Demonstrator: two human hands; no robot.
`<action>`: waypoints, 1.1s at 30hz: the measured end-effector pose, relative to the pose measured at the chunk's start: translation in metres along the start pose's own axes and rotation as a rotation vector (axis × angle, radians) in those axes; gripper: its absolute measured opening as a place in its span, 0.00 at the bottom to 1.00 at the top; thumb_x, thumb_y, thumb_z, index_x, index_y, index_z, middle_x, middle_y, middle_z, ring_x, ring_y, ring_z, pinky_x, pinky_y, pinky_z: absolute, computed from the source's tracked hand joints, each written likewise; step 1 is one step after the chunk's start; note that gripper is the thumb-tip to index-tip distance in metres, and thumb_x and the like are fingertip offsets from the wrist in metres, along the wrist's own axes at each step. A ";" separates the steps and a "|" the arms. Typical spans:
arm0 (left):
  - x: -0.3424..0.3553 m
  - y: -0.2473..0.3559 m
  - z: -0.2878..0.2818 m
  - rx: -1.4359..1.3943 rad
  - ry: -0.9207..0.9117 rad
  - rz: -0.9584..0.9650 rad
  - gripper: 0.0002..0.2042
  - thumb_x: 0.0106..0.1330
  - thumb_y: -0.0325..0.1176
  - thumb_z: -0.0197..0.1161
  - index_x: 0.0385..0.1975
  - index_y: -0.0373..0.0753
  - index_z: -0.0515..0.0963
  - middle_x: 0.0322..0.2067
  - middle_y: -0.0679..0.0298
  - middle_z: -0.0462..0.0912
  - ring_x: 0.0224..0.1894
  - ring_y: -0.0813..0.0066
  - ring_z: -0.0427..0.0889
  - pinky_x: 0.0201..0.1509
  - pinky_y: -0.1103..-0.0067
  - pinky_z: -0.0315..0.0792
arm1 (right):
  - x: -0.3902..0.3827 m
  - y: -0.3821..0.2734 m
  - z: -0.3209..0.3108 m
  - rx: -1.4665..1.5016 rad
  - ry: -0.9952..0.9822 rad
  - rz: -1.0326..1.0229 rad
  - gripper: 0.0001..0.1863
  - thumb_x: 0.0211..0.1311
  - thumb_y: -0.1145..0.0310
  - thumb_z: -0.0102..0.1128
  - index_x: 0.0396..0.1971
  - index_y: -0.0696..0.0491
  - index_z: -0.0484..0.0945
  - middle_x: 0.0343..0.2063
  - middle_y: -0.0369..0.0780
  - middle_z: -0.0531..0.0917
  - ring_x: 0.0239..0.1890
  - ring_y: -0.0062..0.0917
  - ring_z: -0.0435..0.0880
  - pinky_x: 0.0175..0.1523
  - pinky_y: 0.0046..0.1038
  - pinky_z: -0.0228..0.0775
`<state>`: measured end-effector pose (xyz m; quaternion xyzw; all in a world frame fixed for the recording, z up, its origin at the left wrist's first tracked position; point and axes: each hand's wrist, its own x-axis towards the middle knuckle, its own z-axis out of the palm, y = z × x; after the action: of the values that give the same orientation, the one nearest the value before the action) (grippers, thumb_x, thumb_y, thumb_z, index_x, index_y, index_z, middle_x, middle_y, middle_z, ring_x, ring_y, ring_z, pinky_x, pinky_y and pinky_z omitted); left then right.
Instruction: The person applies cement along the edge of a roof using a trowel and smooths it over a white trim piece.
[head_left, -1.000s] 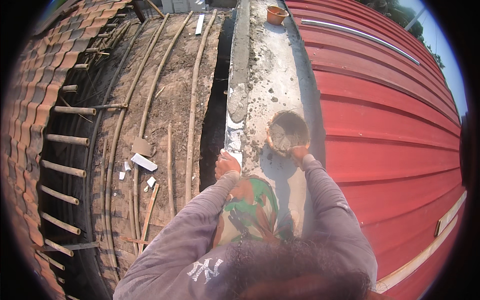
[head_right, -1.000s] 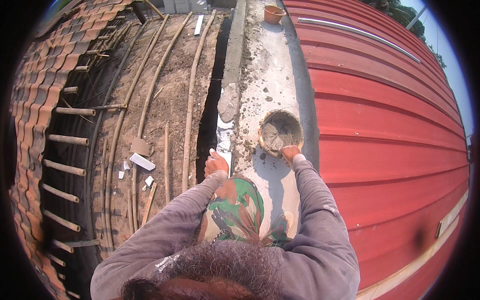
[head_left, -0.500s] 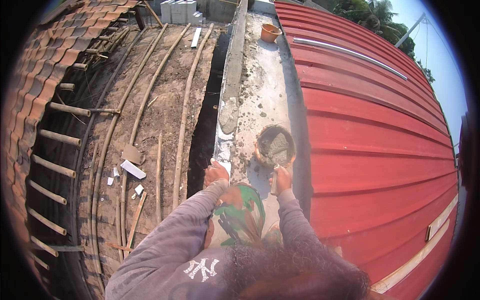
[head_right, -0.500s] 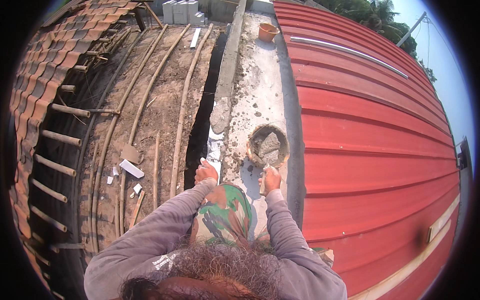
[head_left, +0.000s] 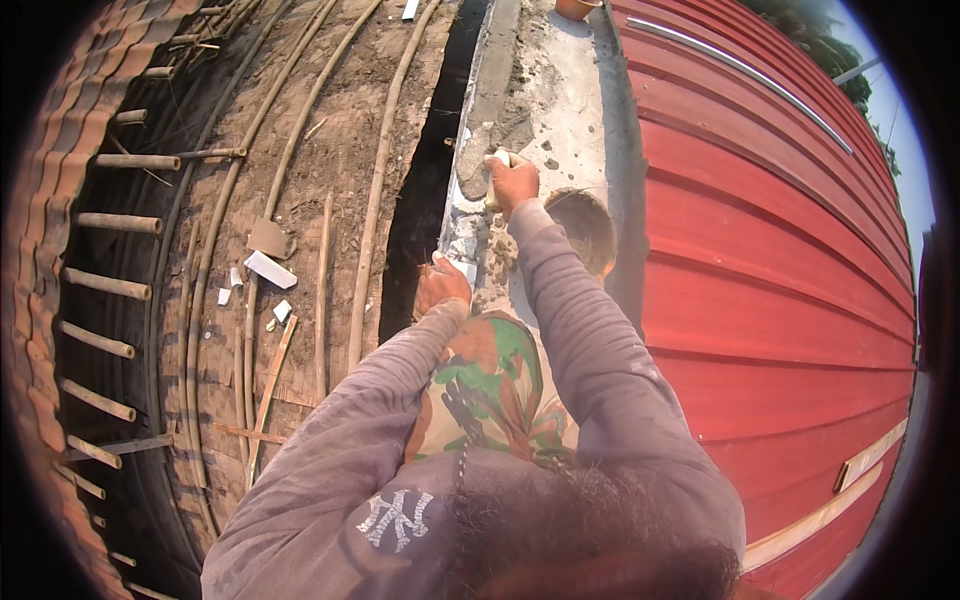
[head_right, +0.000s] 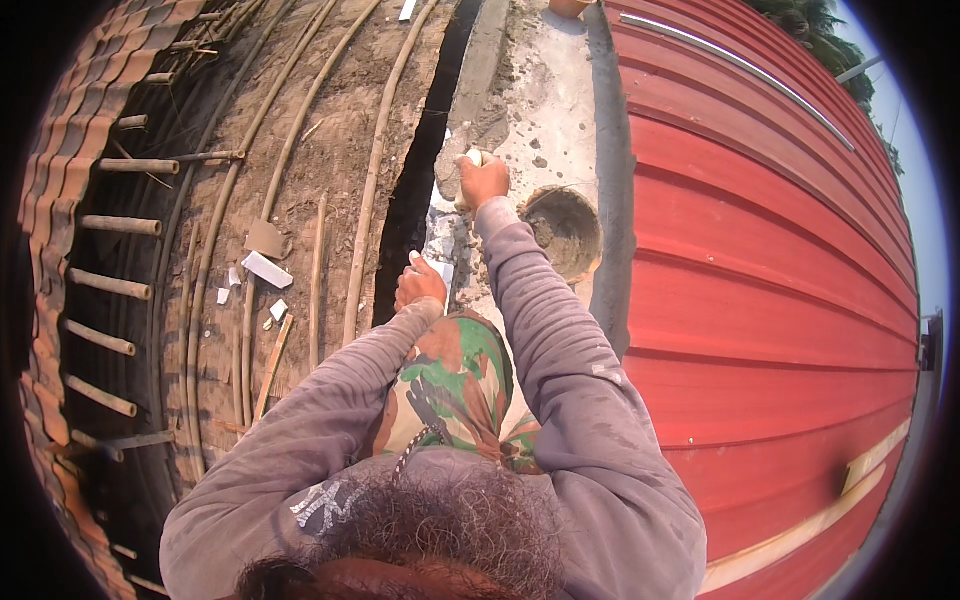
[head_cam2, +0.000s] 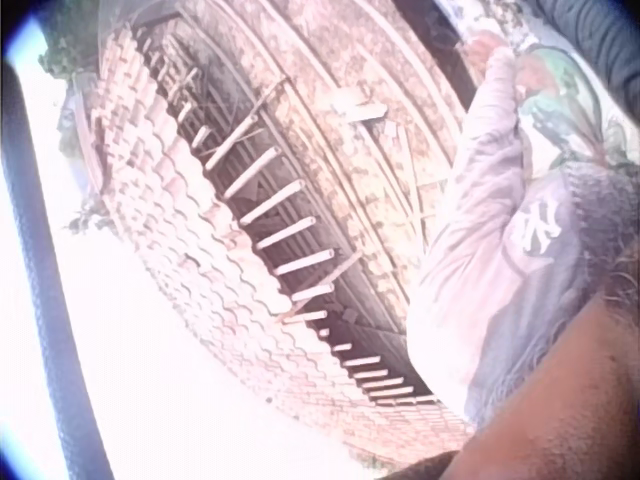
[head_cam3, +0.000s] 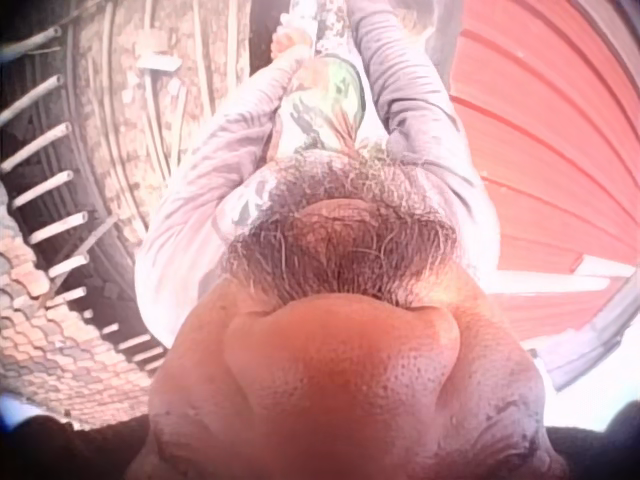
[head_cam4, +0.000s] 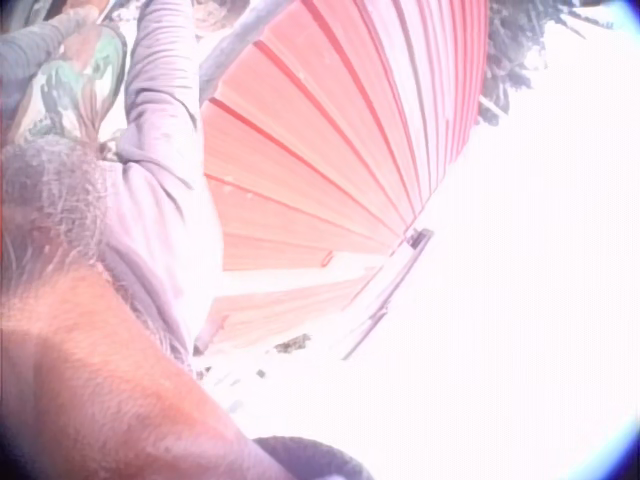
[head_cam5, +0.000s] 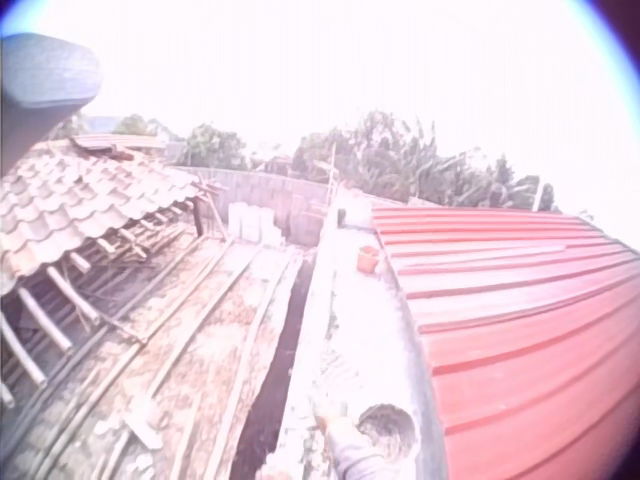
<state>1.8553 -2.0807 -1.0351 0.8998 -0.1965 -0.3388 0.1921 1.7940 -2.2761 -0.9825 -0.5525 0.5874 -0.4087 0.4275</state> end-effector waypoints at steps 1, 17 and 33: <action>-0.002 -0.001 0.001 -0.001 0.002 0.000 0.35 0.80 0.60 0.30 0.57 0.38 0.81 0.57 0.47 0.82 0.61 0.45 0.79 0.66 0.54 0.69 | 0.016 0.010 0.006 -0.061 0.003 0.039 0.18 0.57 0.60 0.72 0.39 0.60 0.87 0.32 0.47 0.89 0.36 0.35 0.89 0.47 0.36 0.78; 0.007 -0.009 -0.007 -0.016 0.032 -0.015 0.33 0.80 0.58 0.33 0.54 0.39 0.81 0.57 0.50 0.82 0.60 0.44 0.79 0.65 0.54 0.69 | 0.072 0.028 -0.052 -0.035 -0.290 0.377 0.17 0.76 0.50 0.53 0.49 0.48 0.78 0.30 0.39 0.83 0.23 0.26 0.78 0.27 0.32 0.75; 0.019 -0.022 0.004 -0.004 0.115 -0.005 0.31 0.80 0.57 0.35 0.52 0.39 0.81 0.55 0.50 0.82 0.59 0.47 0.80 0.64 0.55 0.71 | 0.049 0.005 -0.108 -1.043 -0.535 -0.237 0.30 0.75 0.43 0.50 0.63 0.50 0.78 0.59 0.51 0.82 0.63 0.47 0.79 0.68 0.44 0.69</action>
<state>1.8703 -2.0723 -1.0581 0.9179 -0.1822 -0.2873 0.2041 1.6886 -2.3243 -0.9578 -0.8350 0.5166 0.0420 0.1845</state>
